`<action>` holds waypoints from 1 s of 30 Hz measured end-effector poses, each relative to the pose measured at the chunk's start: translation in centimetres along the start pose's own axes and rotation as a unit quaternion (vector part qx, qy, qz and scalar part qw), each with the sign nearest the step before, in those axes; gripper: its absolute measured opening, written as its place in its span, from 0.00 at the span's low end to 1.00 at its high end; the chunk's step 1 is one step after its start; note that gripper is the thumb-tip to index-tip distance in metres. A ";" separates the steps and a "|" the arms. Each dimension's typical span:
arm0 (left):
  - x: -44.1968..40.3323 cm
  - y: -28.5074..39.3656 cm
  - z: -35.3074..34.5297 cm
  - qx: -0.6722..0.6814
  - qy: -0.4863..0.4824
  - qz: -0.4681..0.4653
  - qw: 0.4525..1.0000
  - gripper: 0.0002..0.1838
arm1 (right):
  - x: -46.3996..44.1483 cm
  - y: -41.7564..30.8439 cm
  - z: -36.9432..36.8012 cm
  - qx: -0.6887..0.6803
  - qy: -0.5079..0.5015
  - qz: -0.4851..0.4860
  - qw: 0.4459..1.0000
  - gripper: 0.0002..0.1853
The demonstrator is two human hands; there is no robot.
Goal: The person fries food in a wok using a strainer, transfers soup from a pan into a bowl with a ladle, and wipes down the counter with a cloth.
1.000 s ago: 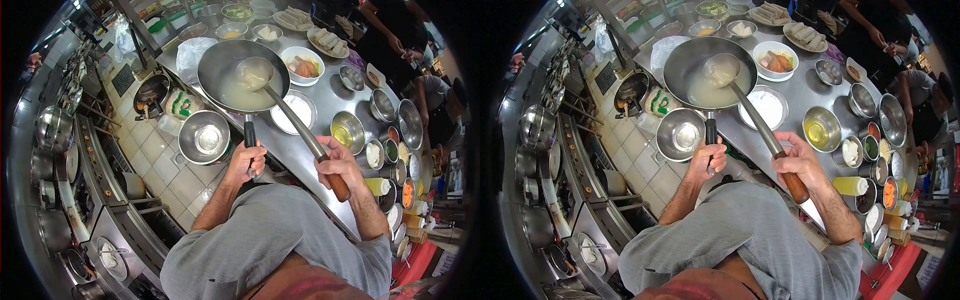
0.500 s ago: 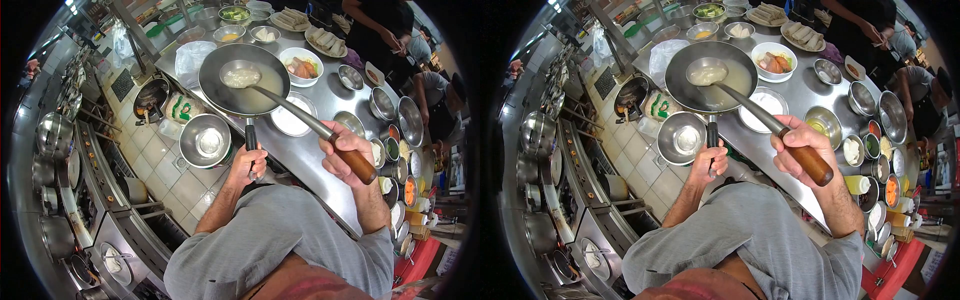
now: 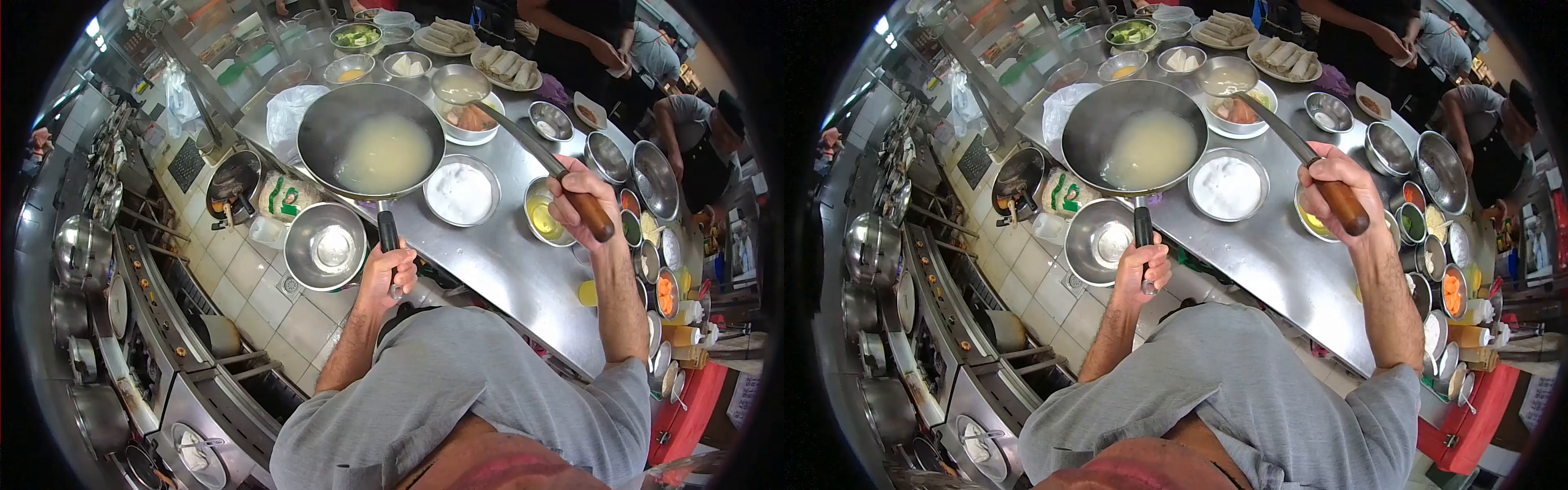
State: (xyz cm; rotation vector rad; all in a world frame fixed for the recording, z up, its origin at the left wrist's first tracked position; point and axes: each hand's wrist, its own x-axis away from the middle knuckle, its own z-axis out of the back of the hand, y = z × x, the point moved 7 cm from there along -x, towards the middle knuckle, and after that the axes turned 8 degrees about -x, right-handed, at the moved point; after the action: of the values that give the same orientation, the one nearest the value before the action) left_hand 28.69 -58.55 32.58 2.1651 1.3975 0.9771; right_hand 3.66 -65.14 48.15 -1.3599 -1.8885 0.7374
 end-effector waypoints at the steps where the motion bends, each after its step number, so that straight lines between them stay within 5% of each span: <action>1: -0.1 0.0 0.1 0.000 0.000 0.001 1.000 0.09 | -0.5 -0.1 0.8 0.026 0.022 0.008 0.999 0.25; 7: -0.4 0.4 0.1 -0.013 0.001 -0.003 1.000 0.10 | -2.8 1.1 4.6 0.153 0.057 0.017 0.986 0.27; 10: -0.7 0.7 0.0 -0.021 0.001 -0.004 1.000 0.10 | -2.9 1.8 5.7 0.326 0.101 0.013 0.940 0.34; 18: -2.5 1.7 -0.7 -0.038 -0.011 -0.008 0.999 0.11 | -1.6 3.1 6.5 0.532 0.083 0.040 0.842 0.36; 22: -3.6 2.3 -1.5 -0.056 -0.019 -0.009 0.998 0.12 | -0.9 2.6 7.1 0.538 0.081 0.088 0.834 0.37; 30: -7.0 3.7 -2.8 -0.071 -0.046 -0.010 0.996 0.11 | 1.1 1.3 4.6 0.368 0.080 0.092 0.922 0.36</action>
State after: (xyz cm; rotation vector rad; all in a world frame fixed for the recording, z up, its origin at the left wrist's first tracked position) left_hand 27.17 -66.56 34.42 2.0619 1.2652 0.9275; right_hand 0.45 -63.96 44.61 -1.0600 -1.1644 1.2332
